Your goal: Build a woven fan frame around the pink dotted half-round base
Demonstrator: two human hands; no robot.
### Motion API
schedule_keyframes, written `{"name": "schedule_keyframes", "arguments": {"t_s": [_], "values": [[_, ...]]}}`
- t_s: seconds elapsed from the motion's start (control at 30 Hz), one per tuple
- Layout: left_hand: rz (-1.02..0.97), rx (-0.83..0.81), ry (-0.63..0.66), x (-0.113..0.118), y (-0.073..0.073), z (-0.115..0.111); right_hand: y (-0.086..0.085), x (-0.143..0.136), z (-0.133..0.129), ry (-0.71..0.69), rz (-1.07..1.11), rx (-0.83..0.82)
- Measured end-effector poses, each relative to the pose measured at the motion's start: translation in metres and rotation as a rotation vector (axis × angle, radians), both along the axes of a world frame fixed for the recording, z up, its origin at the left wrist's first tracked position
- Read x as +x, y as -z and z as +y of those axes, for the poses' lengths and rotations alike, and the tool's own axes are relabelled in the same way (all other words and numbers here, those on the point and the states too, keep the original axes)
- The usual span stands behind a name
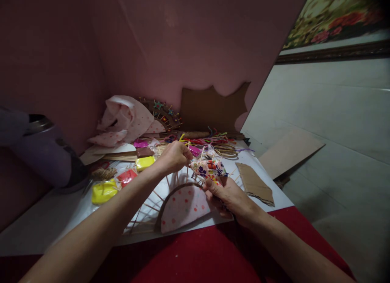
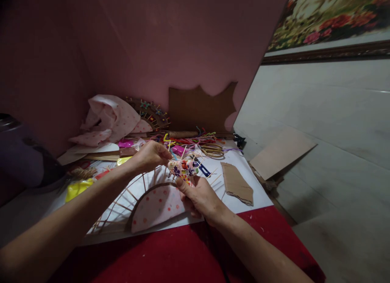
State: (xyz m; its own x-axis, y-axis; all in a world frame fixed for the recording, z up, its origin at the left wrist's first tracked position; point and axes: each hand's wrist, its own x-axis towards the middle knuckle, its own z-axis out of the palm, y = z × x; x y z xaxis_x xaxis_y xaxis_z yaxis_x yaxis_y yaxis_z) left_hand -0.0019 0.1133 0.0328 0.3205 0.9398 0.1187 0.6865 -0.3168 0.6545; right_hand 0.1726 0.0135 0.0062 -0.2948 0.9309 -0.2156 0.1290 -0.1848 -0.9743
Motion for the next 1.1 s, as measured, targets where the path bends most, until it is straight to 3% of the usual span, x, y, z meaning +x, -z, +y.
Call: {"name": "schedule_keyframes", "arguments": {"t_s": [0.5, 0.9, 1.1], "values": [[-0.003, -0.005, -0.007, 0.0007, -0.0033, -0.0029, 0.0006, -0.0008, 0.0008, 0.006, 0.000, -0.005], [-0.029, 0.010, 0.001, -0.0009, 0.0042, 0.0033, 0.0046, 0.0008, 0.0030, 0.025, -0.011, 0.038], [-0.031, 0.011, -0.012, -0.0025, 0.0063, 0.0065, 0.0004, 0.0016, -0.0033, 0.082, 0.098, 0.022]]}}
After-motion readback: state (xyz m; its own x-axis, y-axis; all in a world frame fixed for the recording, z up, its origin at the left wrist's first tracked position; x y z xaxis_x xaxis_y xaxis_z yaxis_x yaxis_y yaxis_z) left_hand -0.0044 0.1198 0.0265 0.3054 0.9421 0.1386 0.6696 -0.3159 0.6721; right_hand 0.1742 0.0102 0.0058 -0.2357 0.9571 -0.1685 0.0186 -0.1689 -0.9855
